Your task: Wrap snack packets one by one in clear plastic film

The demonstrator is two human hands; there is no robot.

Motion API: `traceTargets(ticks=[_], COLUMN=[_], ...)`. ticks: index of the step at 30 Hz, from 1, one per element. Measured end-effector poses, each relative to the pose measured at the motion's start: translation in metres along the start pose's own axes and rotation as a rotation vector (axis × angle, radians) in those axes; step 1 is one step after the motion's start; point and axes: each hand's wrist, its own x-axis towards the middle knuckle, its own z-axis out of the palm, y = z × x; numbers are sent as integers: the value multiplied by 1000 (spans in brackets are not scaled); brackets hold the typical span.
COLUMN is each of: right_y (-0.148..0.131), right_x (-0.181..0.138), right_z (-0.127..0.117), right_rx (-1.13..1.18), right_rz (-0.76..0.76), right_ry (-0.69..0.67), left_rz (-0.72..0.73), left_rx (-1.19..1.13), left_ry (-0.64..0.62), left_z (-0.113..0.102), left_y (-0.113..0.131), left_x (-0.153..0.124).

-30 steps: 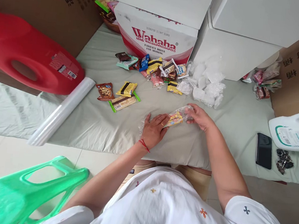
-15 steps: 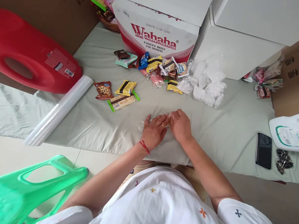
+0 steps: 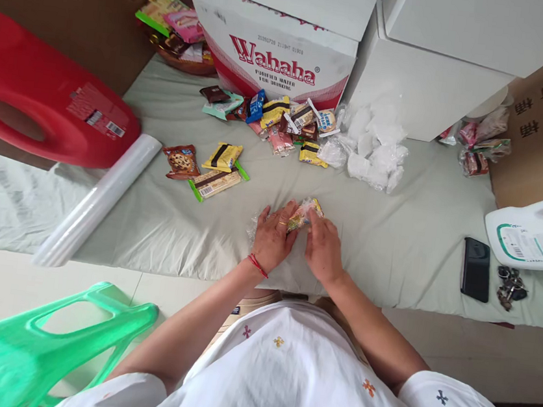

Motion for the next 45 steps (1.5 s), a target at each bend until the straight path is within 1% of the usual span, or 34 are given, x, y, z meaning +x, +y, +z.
traceTargets(ticks=[2,4,6,8,11,13,14,16,17,18,20,22,24,26,27,29,31,32,34,36,38,41,43,45], right_y=[13,25,33,35,32,28,27,26,26,26,27,28,27,27,26,25,23,21,19,17,17,22,28,34], right_x=[16,33,46,53,51,45,41,36,35,34,33,33,34,33,33,32,31,31,30,30,31,33,34,35], right_z=[-10,-17,-18,-15,-6,0,1,3,4,4,5,5,6,5,5,4,4,3,3,4,6,8,8,7], right_rx=[83,107,79,42,-26,-77,-97,-113,-113,-109,-96,-81,-68,-67,-71,-84,-95,-98,-96,-81,-45,70,178,284], right_rz=[30,15,-47,-146,-277,-293,-284,-265,-257,-251,-242,-233,-222,-213,-210,-208,-211,-214,-220,-223,-214,-187,-192,-223], right_ry=[28,19,-12,-66,-159,-174,-171,-168,-168,-168,-161,-149,-145,-147,-150,-152,-158,-164,-173,-174,-167,-157,-163,-184], left_rz=[8,15,13,1,8,27,19,-63,-128,-186,-243,-227,-190,-172,-189,-282,-413,-470,-553,-607,-625,-616,-569,-482], left_rx=[5,15,21,12,-54,-151,-196,-212,-169,-106,19,82,74,-5,-67,-235,-459,-587,-810,-897,-839,-727,-648,-495], left_ry=[-7,-19,-26,-29,-40,-32,-6,88,131,148,100,16,-17,-27,-45,-111,-180,-206,-216,-178,-148,-165,-194,-205], left_z=[-1,0,1,2,0,-7,-11,-23,-29,-34,-42,-48,-55,-64,-70,-81,-87,-87,-80,-66,-51,-35,-32,-34], left_y=[-1,-1,0,0,-4,-13,-19,-32,-39,-44,-51,-53,-53,-53,-53,-48,-37,-29,-10,9,22,29,29,29], left_x=[0,0,1,2,2,0,-1,-4,-6,-7,-10,-11,-12,-13,-14,-12,-7,-3,9,23,34,40,39,36])
